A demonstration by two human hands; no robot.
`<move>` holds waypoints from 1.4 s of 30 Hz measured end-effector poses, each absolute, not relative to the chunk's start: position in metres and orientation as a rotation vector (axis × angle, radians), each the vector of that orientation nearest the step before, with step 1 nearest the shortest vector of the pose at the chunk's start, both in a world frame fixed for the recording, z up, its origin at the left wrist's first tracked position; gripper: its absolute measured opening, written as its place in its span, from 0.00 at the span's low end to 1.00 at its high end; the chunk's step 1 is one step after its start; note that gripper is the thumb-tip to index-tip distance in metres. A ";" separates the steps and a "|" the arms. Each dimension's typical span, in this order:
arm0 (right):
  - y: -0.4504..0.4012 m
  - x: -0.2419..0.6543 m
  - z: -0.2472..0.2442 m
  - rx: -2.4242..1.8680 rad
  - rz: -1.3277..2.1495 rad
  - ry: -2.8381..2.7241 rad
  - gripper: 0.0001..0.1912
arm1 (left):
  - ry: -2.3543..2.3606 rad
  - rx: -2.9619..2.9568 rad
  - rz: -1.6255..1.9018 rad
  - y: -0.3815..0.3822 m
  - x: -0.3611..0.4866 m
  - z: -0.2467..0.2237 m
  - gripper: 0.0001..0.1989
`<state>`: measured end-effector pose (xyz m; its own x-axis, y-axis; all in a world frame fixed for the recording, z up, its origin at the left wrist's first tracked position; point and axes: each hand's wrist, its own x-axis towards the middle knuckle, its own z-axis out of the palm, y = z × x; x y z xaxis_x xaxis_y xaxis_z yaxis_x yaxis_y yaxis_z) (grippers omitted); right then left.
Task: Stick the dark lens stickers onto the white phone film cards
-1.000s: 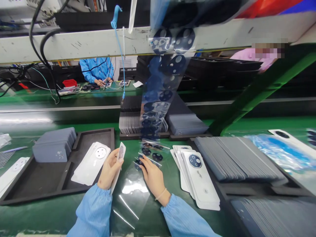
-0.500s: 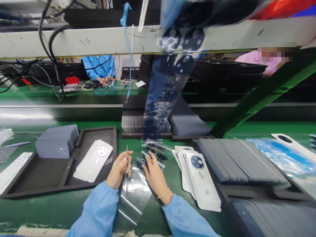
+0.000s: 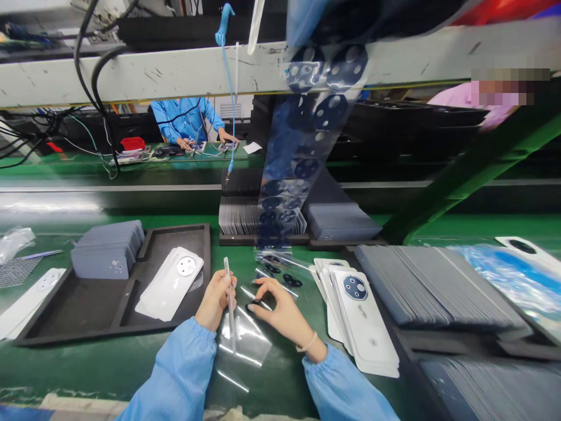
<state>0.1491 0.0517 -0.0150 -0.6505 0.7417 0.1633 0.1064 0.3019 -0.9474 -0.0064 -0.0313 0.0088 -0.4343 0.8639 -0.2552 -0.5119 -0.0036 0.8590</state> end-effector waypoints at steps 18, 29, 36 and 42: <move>0.047 0.134 0.015 -0.992 1.621 -1.218 0.15 | 1.372 0.705 1.522 -0.032 0.027 0.011 0.22; 0.042 0.134 0.017 -1.051 1.485 -1.373 0.12 | 1.287 0.791 1.470 -0.038 0.029 0.000 0.22; 0.041 0.134 0.015 -1.066 1.466 -1.357 0.13 | 1.294 0.785 1.465 -0.039 0.029 -0.002 0.24; 0.041 0.133 0.013 -1.070 1.464 -1.340 0.14 | 1.292 0.797 1.476 -0.039 0.030 -0.002 0.23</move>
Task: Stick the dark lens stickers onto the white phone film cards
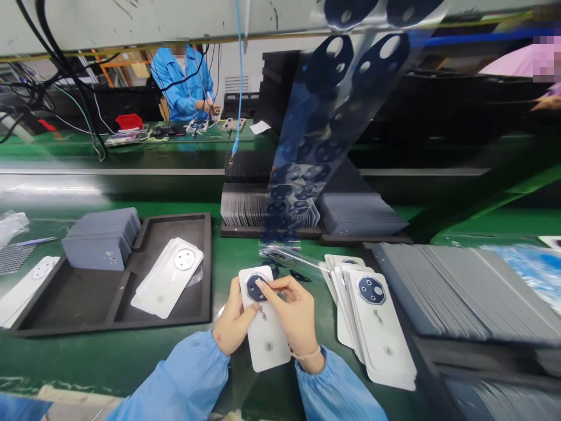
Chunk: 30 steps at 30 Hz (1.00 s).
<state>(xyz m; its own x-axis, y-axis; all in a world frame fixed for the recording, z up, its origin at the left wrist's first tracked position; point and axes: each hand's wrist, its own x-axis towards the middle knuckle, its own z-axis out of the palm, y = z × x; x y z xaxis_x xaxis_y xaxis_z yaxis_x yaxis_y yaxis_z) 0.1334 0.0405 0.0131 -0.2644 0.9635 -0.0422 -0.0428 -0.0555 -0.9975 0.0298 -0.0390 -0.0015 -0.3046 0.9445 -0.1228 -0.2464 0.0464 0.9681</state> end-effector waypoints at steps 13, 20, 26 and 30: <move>0.038 0.133 0.012 -1.083 1.413 -1.389 0.13 | 1.306 0.765 1.491 -0.039 0.029 0.001 0.24; 0.033 0.133 0.008 -1.088 1.322 -1.436 0.12 | 1.316 0.824 1.473 -0.041 0.027 -0.002 0.24; 0.027 0.133 0.002 -1.018 0.947 -1.624 0.10 | 1.416 0.787 1.525 -0.040 0.029 0.002 0.16; 0.024 0.130 -0.002 -1.088 0.867 -1.629 0.13 | 1.404 0.839 1.544 -0.040 0.031 0.004 0.16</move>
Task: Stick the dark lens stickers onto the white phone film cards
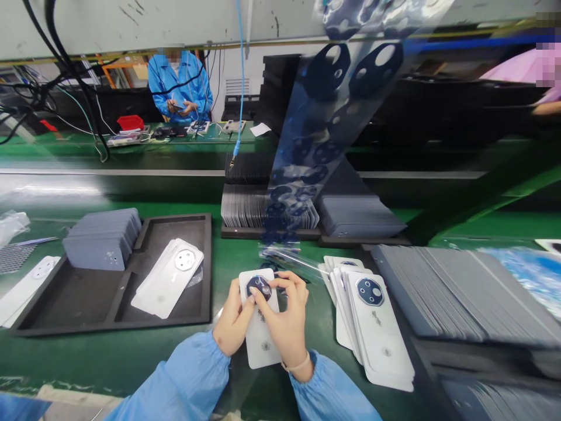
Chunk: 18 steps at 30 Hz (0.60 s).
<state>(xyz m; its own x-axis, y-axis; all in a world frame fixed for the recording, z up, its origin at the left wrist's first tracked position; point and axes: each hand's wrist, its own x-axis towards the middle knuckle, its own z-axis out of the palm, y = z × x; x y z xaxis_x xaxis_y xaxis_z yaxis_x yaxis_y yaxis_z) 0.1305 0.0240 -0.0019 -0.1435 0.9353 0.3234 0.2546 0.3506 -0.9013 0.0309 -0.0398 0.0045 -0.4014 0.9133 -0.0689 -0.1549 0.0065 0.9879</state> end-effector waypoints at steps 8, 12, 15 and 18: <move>0.036 0.133 0.003 -0.951 1.728 -1.396 0.14 | 1.381 0.813 1.443 -0.040 0.032 0.002 0.17; 0.039 0.135 0.006 -0.966 1.818 -1.258 0.13 | 1.332 0.792 1.400 -0.040 0.032 0.003 0.19; 0.040 0.135 0.007 -0.953 1.844 -1.217 0.14 | 1.333 0.785 1.402 -0.040 0.031 0.004 0.19; 0.041 0.135 0.007 -0.961 1.863 -1.185 0.14 | 1.312 0.767 1.397 -0.040 0.030 0.003 0.20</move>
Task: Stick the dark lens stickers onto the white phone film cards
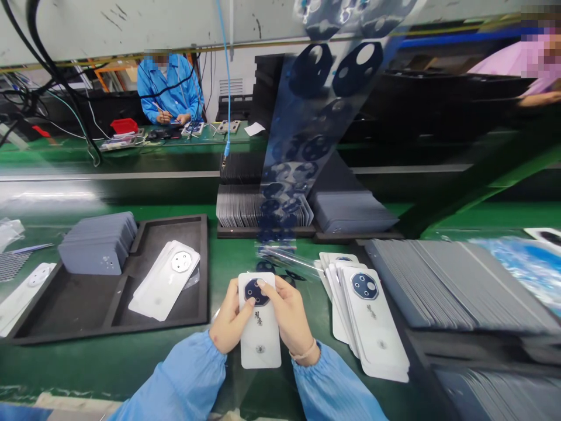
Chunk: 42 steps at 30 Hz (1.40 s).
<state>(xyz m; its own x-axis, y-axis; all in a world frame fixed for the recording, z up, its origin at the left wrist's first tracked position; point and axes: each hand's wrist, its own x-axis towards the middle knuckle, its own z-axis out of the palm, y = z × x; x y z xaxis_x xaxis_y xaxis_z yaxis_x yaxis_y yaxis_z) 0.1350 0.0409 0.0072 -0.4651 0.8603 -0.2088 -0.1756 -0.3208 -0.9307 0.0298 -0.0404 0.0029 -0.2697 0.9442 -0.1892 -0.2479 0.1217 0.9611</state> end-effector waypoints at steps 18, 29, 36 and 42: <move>0.042 0.142 0.003 -0.816 2.039 -1.278 0.24 | 1.187 0.632 1.463 -0.035 0.030 0.008 0.26; -0.020 0.166 -0.009 -0.953 0.694 -2.328 0.49 | 1.168 0.539 1.447 -0.036 0.024 0.000 0.29; -0.019 0.170 -0.019 -1.056 0.444 -2.315 0.43 | 1.111 0.714 1.350 -0.038 0.029 -0.003 0.27; -0.018 0.175 -0.025 -0.915 0.290 -2.275 0.31 | 1.186 0.646 1.393 -0.040 0.027 -0.014 0.23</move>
<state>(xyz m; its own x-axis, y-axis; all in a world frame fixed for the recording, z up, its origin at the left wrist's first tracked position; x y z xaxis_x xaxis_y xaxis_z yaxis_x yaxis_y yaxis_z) 0.1752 -0.0181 -0.0253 -0.5376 0.6816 0.4964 0.5354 0.7308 -0.4234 0.0271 -0.0403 -0.0135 -0.2100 0.9465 -0.2451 -0.3928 0.1479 0.9077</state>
